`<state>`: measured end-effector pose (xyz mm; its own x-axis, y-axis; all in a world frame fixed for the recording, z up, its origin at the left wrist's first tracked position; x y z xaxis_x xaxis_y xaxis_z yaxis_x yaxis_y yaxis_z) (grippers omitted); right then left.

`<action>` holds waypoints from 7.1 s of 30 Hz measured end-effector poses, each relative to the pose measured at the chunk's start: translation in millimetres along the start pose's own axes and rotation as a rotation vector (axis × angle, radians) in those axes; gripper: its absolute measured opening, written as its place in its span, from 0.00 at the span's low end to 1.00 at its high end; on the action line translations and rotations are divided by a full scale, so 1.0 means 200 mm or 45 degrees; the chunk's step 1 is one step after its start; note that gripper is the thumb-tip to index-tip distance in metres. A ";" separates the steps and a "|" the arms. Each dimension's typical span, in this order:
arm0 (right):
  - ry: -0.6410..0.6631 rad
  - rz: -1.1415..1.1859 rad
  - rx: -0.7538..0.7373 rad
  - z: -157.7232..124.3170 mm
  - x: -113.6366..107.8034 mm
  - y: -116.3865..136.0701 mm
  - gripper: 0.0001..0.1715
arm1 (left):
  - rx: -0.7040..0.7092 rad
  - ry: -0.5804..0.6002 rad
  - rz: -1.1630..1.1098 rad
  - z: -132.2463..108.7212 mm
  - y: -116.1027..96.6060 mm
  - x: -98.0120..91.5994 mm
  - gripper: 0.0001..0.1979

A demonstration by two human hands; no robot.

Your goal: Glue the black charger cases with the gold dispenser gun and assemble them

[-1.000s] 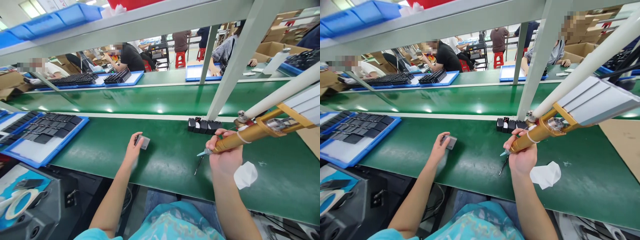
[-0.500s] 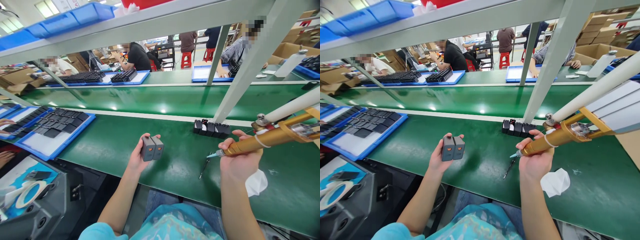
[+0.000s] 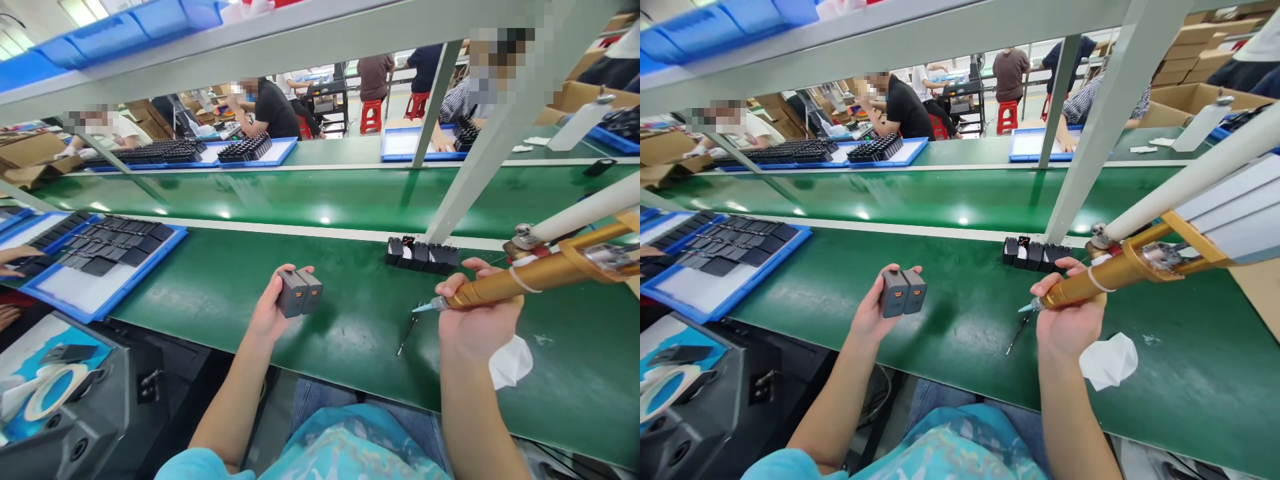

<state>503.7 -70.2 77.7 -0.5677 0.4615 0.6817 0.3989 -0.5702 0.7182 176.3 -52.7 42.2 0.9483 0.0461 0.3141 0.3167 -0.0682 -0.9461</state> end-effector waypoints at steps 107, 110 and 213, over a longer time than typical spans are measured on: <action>0.418 0.234 0.184 -0.35 0.36 -0.03 0.25 | 0.858 0.064 1.150 -0.23 0.23 0.52 0.15; 0.439 0.265 0.196 -0.35 0.37 -0.03 0.24 | 0.955 0.056 1.085 -0.23 0.22 0.53 0.15; -0.009 -0.251 -0.372 -0.04 0.07 0.00 0.30 | 0.147 0.157 -0.665 -0.13 -0.12 0.04 0.41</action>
<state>489.9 -68.8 85.1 -0.6082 0.5862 0.5352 0.0587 -0.6392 0.7668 176.5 -75.7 69.8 0.6631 -0.0735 0.7449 0.7483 0.0425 -0.6620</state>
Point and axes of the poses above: each hand's wrist, its own z-axis towards the middle knuckle, its own x-axis out of the palm, y = z × x, the point moved 5 cm from there along z, towards the middle knuckle, and after that the axes turned 5 degrees about -y, right-handed, at the moved point
